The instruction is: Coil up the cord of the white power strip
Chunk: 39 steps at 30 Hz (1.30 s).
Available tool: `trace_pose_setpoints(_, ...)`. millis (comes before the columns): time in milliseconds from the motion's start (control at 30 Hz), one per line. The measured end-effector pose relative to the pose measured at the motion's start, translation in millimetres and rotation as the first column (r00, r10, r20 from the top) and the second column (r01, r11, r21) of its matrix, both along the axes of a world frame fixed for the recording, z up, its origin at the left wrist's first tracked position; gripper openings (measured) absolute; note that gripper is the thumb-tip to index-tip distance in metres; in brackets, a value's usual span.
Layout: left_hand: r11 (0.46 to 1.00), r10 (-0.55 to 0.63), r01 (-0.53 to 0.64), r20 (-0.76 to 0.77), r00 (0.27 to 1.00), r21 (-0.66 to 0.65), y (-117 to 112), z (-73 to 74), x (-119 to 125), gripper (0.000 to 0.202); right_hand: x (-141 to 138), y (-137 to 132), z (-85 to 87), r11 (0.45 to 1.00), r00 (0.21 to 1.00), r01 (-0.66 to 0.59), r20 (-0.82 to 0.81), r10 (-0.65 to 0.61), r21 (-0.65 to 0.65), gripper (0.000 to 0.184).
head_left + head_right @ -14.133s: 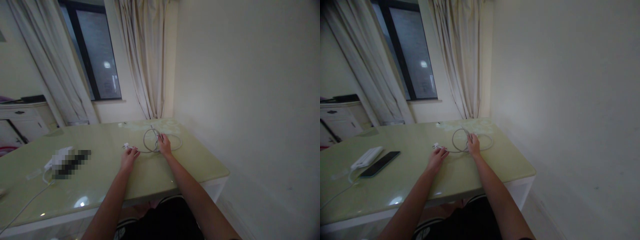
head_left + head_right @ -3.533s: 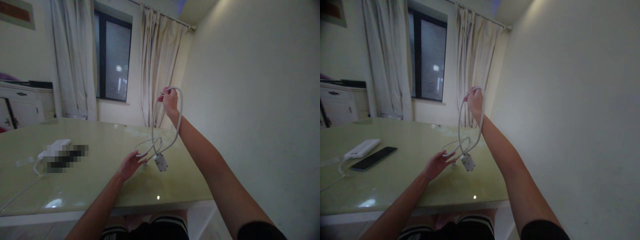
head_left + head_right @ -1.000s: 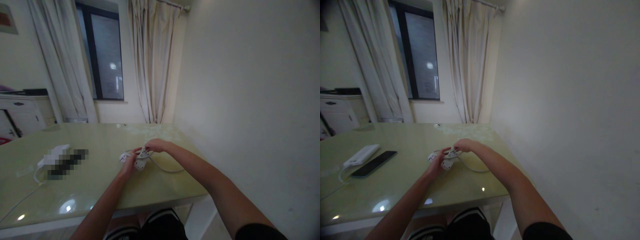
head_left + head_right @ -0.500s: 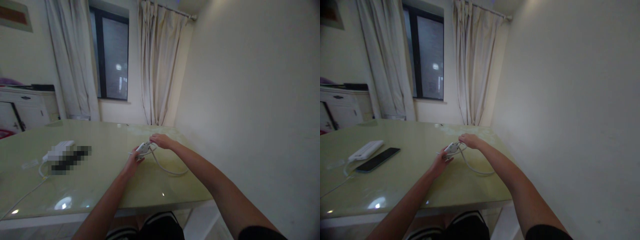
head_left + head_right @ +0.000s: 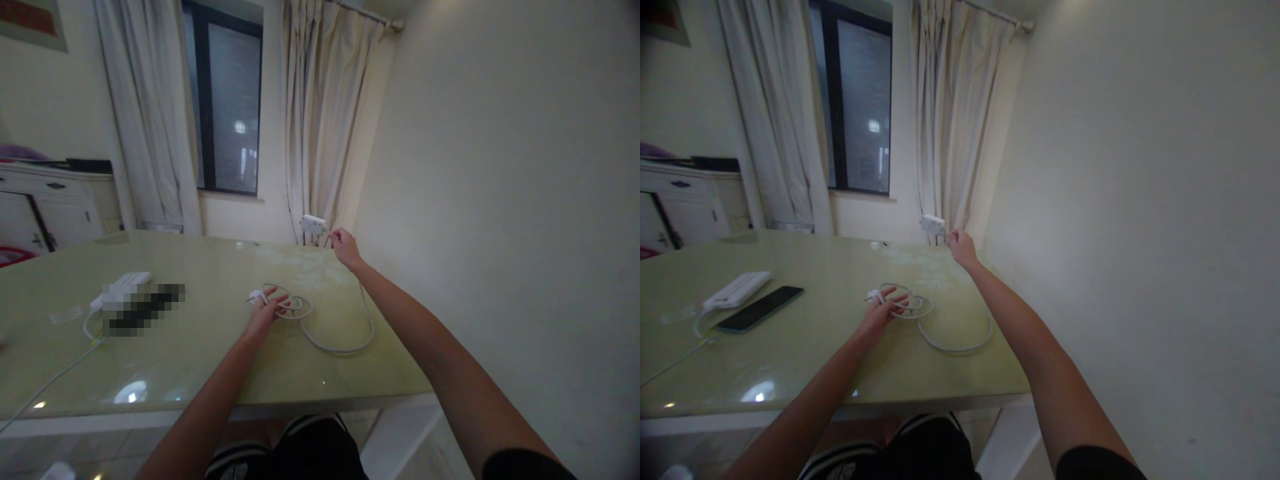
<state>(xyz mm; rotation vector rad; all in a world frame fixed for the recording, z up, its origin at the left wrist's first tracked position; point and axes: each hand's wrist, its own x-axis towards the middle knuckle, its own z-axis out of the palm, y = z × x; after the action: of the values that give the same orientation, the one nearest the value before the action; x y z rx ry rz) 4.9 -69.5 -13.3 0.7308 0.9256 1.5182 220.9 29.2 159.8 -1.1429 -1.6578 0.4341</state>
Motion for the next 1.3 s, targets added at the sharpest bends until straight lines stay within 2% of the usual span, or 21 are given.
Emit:
trace_pose_setpoints(100, 0.996, 0.005, 0.009, -0.164, 0.986, 0.087, -1.5, -5.8, 2.4, 0.047, -13.1, 0.5, -11.5, 0.952, 0.947, -0.158, -0.314, 0.070, -0.262, 0.016)
trace_pose_setpoints(167, 0.985, 0.023, 0.032, -0.315, 0.949, 0.169, -5.7, -9.0, 4.2, 0.037, -27.5, -5.1, -27.0, 0.916, 0.921, -0.233, -0.376, 0.101, -0.326, 0.016)
trace_pose_setpoints(267, 0.961, 0.095, 0.069, -0.552, 0.828, 0.268, -11.6, -13.6, 6.1, 0.036, -51.9, -20.2, -60.7, 0.885, 0.894, -0.306, -0.425, 0.141, -0.351, 0.019)
trace_pose_setpoints(333, 0.944, 0.130, 0.102, -0.640, 0.757, 0.313, -12.0, -17.1, 6.8, 0.041, -67.1, -30.7, -88.6, 0.868, 0.877, -0.350, -0.449, 0.170, -0.354, 0.022)
trace_pose_setpoints(400, 0.927, 0.136, 0.140, -0.660, 0.739, 0.347, -9.5, -21.2, 7.0, 0.048, -79.4, -38.3, -118.0, 0.859, 0.845, -0.391, -0.498, 0.192, -0.332, 0.023)
trace_pose_setpoints(467, 0.914, 0.118, 0.173, -0.649, 0.752, 0.366, -6.1, -24.8, 7.1, 0.057, -87.4, -42.1, -144.6, 0.864, 0.836, -0.388, -0.517, 0.183, -0.322, 0.025)
trace_pose_setpoints(567, 0.904, 0.114, 0.192, -0.650, 0.751, 0.381, -4.2, -26.6, 7.8, 0.068, -90.4, -44.5, -169.9, 0.874, 0.820, -0.393, -0.540, 0.191, -0.287, 0.030)
trace_pose_setpoints(633, 0.905, 0.157, 0.166, -0.668, 0.727, 0.392, -5.9, -24.6, 9.0, 0.071, -87.1, -47.5, -175.5, 0.868, 0.830, -0.410, -0.509, 0.229, -0.278, 0.031)
trace_pose_setpoints(733, 0.922, 0.232, 0.078, -0.701, 0.674, 0.380, -9.7, -18.2, 10.3, 0.070, -78.1, -56.5, -174.1, 0.860, 0.857, -0.447, -0.394, 0.333, -0.244, 0.033)
trace_pose_setpoints(800, 0.944, 0.231, 0.036, -0.734, 0.639, 0.328, -12.2, -13.2, 9.8, 0.069, -71.6, -64.0, -172.6, 0.856, 0.856, -0.481, -0.312, 0.412, -0.189, 0.031)
trace_pose_setpoints(867, 0.963, 0.222, 0.002, -0.793, 0.568, 0.271, -15.1, -7.9, 8.4, 0.068, -66.6, -70.5, -173.5, 0.858, 0.856, -0.496, -0.241, 0.458, -0.133, 0.024)
trace_pose_setpoints(967, 0.974, 0.222, -0.051, -0.879, 0.423, 0.221, -21.3, 0.5, 6.8, 0.065, -63.5, -75.3, -179.1, 0.874, 0.868, -0.480, -0.186, 0.460, -0.077, 0.016)
trace_pose_setpoints(1100, 0.977, 0.212, -0.093, -0.917, 0.338, 0.191, -29.8, 9.0, 7.9, 0.064, -65.5, -73.2, -187.5, 0.909, 0.898, -0.415, -0.187, 0.399, -0.051, 0.014)
trace_pose_setpoints(1200, 0.962, 0.264, -0.164, -0.905, 0.333, 0.220, -31.0, 10.2, 6.7, 0.066, -63.4, -68.3, -189.0, 0.933, 0.920, -0.356, -0.195, 0.341, -0.052, 0.015)
trace_pose_setpoints(1300, 0.931, 0.343, -0.270, -0.846, 0.408, 0.247, -25.6, 7.3, 0.6, 0.066, -53.5, -63.2, -186.2, 0.946, 0.931, -0.320, -0.202, 0.304, -0.054, 0.019)
